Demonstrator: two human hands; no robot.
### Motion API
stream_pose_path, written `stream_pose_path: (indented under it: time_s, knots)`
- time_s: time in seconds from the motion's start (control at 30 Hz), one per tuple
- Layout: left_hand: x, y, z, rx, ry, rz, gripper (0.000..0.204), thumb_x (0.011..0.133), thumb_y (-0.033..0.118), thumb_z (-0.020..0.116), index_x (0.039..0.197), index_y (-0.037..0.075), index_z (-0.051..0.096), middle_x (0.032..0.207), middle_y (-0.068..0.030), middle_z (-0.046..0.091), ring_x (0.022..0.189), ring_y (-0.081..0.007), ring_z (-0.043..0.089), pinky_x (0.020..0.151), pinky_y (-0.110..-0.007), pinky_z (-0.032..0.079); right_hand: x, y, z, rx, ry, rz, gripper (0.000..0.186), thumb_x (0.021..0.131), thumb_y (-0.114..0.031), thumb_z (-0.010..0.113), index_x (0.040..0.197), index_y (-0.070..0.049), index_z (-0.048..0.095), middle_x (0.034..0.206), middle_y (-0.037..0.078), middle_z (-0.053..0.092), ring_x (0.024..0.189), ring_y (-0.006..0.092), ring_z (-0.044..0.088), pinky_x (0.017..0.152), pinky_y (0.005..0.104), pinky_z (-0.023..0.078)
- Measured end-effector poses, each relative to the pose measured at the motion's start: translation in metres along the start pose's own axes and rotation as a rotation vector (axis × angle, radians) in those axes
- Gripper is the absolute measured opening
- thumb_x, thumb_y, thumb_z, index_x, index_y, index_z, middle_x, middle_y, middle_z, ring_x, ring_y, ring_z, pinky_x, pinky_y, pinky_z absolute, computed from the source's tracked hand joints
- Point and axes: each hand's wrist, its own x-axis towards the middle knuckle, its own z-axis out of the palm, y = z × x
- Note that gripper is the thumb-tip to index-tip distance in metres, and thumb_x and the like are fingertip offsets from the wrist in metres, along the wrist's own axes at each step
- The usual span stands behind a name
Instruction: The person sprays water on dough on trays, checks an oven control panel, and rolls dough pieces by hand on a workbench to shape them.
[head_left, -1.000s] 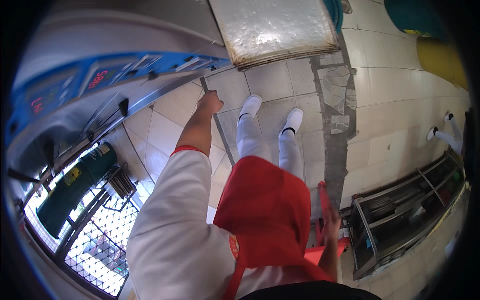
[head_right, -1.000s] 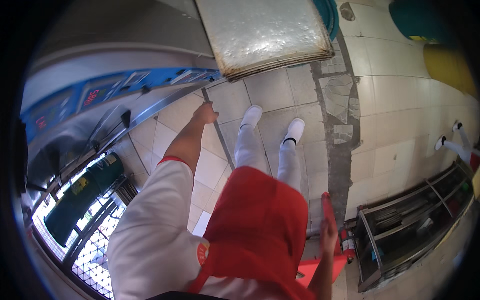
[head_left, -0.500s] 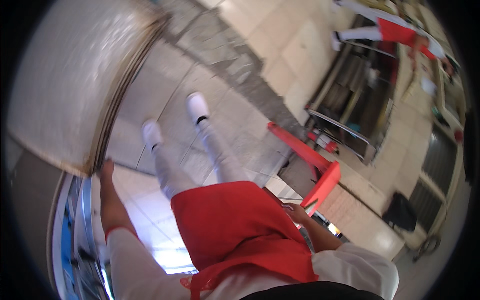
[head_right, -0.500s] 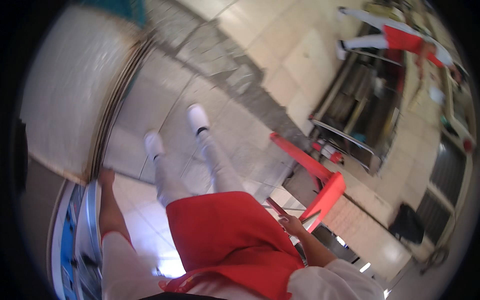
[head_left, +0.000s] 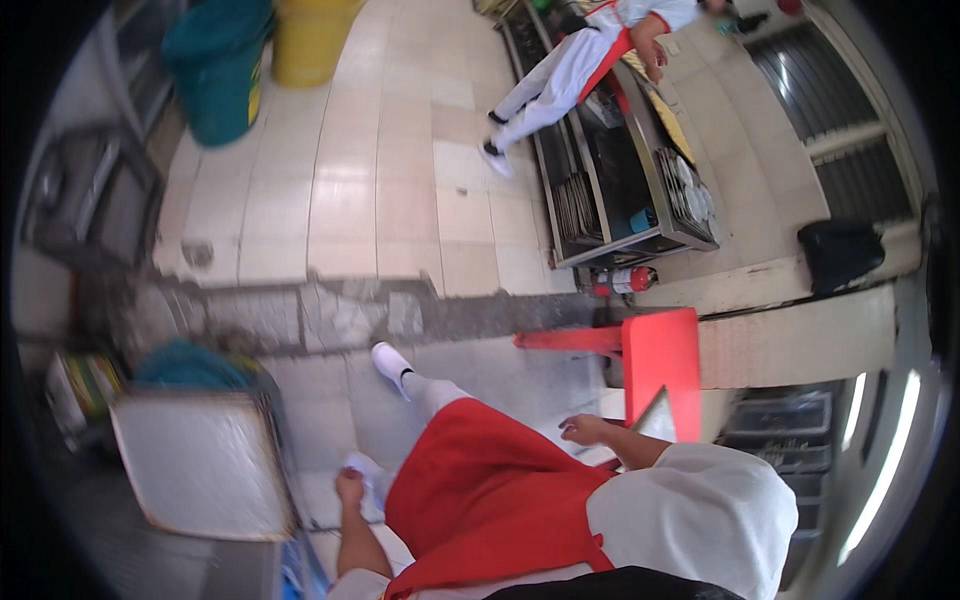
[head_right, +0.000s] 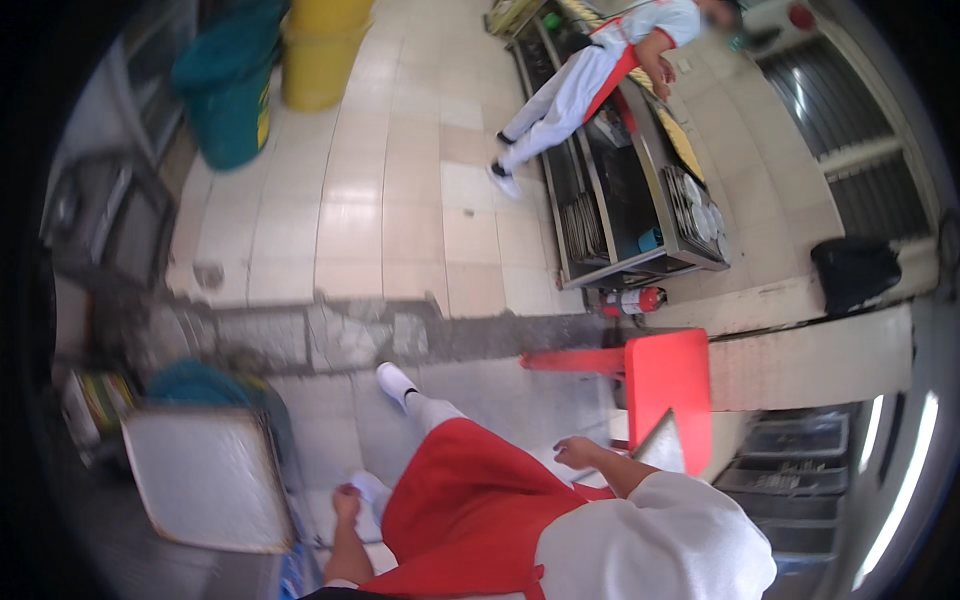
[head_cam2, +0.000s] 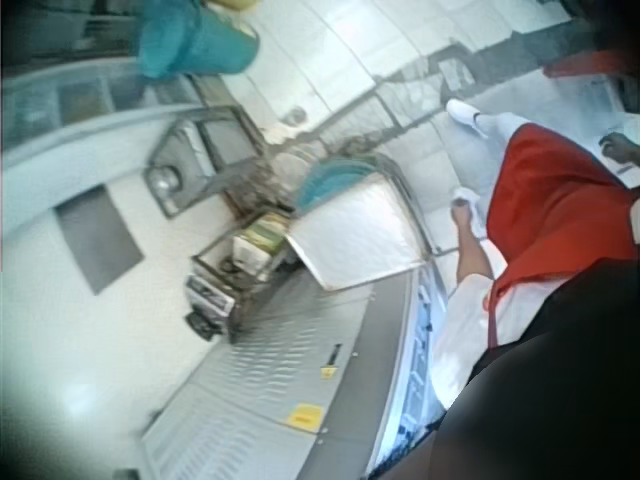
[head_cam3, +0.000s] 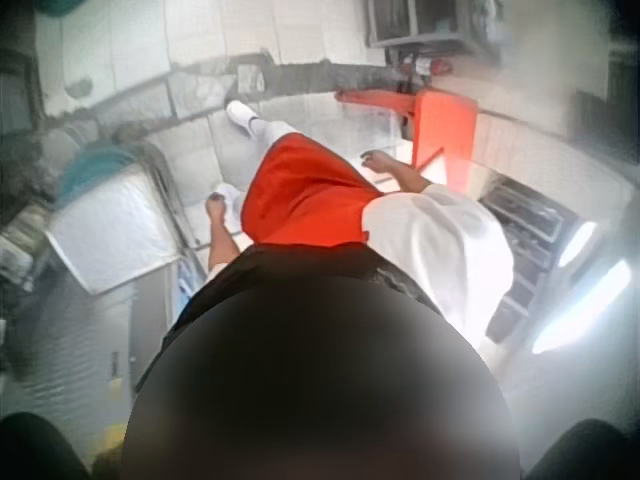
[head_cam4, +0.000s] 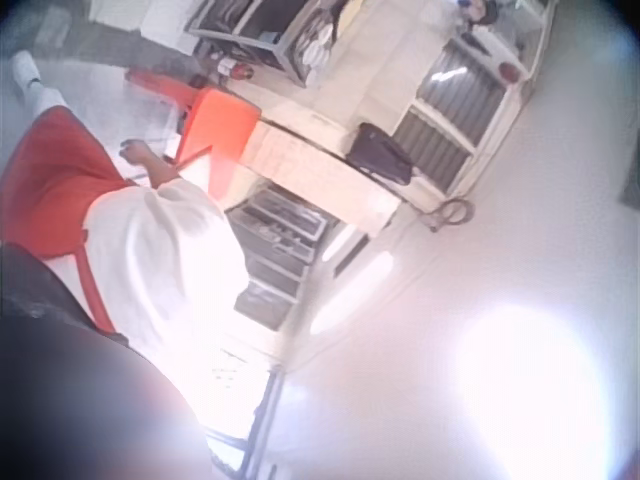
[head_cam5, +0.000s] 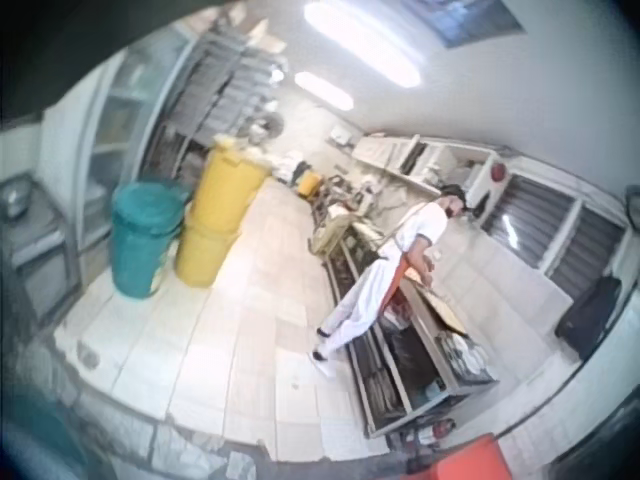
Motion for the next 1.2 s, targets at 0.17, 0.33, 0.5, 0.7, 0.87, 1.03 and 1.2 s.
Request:
stream_pose_path:
  time_s: [0.17, 0.33, 0.5, 0.7, 0.87, 1.03, 1.2]
  knots:
    - [-0.007, 0.296, 0.004, 0.03, -0.144, -0.086, 0.025, 0.095, 0.023, 0.071, 0.091, -0.002, 0.075, 0.075, -0.0106, 0.072, 0.068, -0.015, 0.068, 0.063, -0.03, 0.054, 0.116, -0.033, -0.086, 0.045, 0.148, -0.179, 0.051, 0.089, -0.034, 0.067, 0.134, -0.01, 0.068, 0.122, 0.013, 0.075, 0.112, 0.0321, 0.071, 0.1, 0.0416, 0.055]
    - [0.078, 0.524, 0.02, -0.282, -0.538, -0.009, 0.062, 0.102, 0.064, 0.051, 0.119, 0.009, 0.075, 0.103, -0.0052, 0.074, 0.099, -0.0151, 0.064, 0.085, -0.035, 0.046, 0.202, -0.202, -0.28, 0.341, 0.328, -0.558, 0.052, 0.093, -0.031, 0.065, 0.137, -0.004, 0.064, 0.129, 0.019, 0.071, 0.115, 0.0362, 0.069, 0.101, 0.0432, 0.054]
    - [0.083, 0.839, 0.045, -0.912, -1.012, 0.162, 0.083, 0.101, 0.075, 0.033, 0.152, 0.011, 0.048, 0.147, -0.0097, 0.057, 0.132, -0.0268, 0.053, 0.111, -0.044, 0.038, 0.125, -0.403, -0.51, 0.398, 0.442, -1.175, 0.054, 0.099, -0.028, 0.068, 0.148, -0.011, 0.056, 0.152, 0.021, 0.05, 0.136, 0.0394, 0.052, 0.115, 0.0451, 0.041]
    - [0.164, 1.089, 0.064, -1.14, -1.053, 0.256, 0.092, 0.1, 0.077, 0.032, 0.16, 0.008, 0.034, 0.166, -0.0172, 0.034, 0.149, -0.0323, 0.038, 0.122, -0.049, 0.031, 0.259, -0.438, -0.718, 0.186, 0.907, -1.374, 0.062, 0.104, -0.049, 0.055, 0.155, -0.014, 0.049, 0.167, 0.017, 0.035, 0.148, 0.0415, 0.039, 0.124, 0.0497, 0.027]
    - [0.254, 1.258, 0.052, -0.875, -0.986, 0.405, 0.061, 0.106, 0.035, 0.056, 0.155, 0.002, 0.04, 0.15, -0.0212, 0.052, 0.132, -0.0285, 0.058, 0.11, -0.038, 0.047, 0.471, -0.347, -0.851, 0.134, 0.581, -0.7, 0.064, 0.102, -0.048, 0.056, 0.15, -0.007, 0.054, 0.155, 0.023, 0.05, 0.146, 0.0376, 0.044, 0.123, 0.0437, 0.033]
    - [0.369, 1.468, 0.073, -0.598, -0.904, 0.5, 0.034, 0.107, 0.022, 0.059, 0.131, -0.001, 0.06, 0.085, -0.0037, 0.064, 0.056, -0.0076, 0.055, 0.051, -0.021, 0.04, 0.515, -0.189, -0.895, 0.217, 0.528, -0.014, 0.052, 0.076, -0.023, 0.08, 0.122, 0.0, 0.072, 0.114, 0.024, 0.073, 0.107, 0.0383, 0.071, 0.094, 0.0433, 0.057]
    - [0.432, 1.687, 0.137, -0.416, -1.163, 0.859, 0.051, 0.11, 0.042, 0.045, 0.124, -0.002, 0.066, 0.079, 0.0014, 0.053, 0.068, -0.0082, 0.048, 0.064, -0.025, 0.038, 0.51, -0.205, -0.989, 1.162, 0.604, 0.136, 0.034, 0.087, -0.025, 0.081, 0.11, 0.0, 0.075, 0.076, 0.014, 0.074, 0.058, 0.0217, 0.069, 0.052, 0.036, 0.057]
